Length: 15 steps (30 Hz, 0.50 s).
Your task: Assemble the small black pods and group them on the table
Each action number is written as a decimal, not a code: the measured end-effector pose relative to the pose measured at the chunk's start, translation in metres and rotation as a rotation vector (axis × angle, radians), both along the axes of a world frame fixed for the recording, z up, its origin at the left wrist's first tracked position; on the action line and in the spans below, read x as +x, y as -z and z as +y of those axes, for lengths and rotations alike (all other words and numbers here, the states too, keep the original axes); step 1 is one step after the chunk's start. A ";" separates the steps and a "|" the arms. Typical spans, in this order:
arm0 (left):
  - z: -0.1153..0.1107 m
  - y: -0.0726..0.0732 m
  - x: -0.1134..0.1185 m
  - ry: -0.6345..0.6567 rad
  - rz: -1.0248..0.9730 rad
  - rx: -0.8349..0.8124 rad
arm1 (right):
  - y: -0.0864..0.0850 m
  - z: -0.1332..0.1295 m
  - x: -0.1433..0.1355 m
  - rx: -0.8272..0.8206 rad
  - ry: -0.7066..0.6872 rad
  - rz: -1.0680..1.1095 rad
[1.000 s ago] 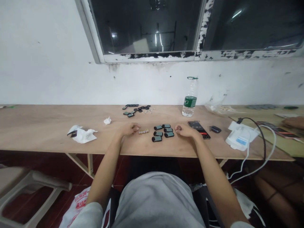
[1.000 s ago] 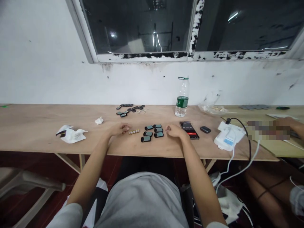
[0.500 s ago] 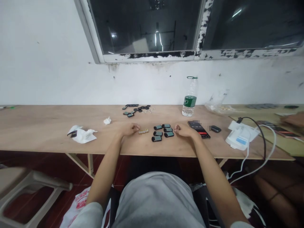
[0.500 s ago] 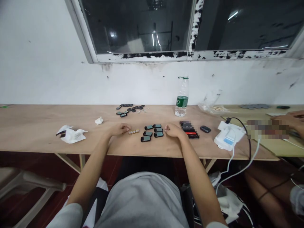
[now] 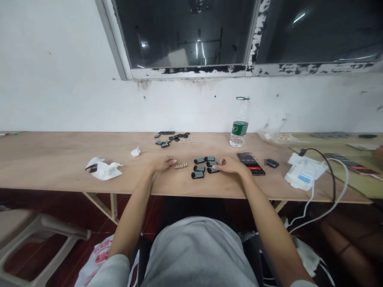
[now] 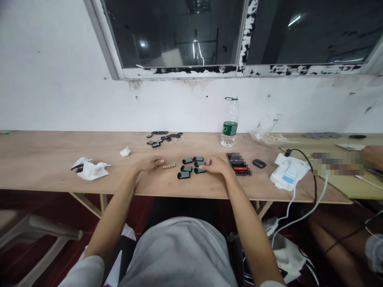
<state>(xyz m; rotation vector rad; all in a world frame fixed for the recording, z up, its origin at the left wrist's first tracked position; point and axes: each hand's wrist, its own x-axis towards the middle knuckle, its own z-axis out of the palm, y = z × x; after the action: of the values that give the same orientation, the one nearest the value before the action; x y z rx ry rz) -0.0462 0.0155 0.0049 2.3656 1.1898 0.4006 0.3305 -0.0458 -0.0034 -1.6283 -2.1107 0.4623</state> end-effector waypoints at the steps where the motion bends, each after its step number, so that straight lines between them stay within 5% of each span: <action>1: -0.001 0.000 0.000 0.013 0.008 -0.006 | -0.001 0.000 0.000 -0.013 -0.012 -0.003; 15: 0.001 0.004 -0.002 -0.034 -0.022 -0.044 | -0.009 -0.001 0.012 -0.199 -0.140 0.107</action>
<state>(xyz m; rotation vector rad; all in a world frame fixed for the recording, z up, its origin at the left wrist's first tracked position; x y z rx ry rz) -0.0484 0.0169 0.0012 2.3001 1.2180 0.4068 0.3420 -0.0464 0.0058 -1.5269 -2.1632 0.8101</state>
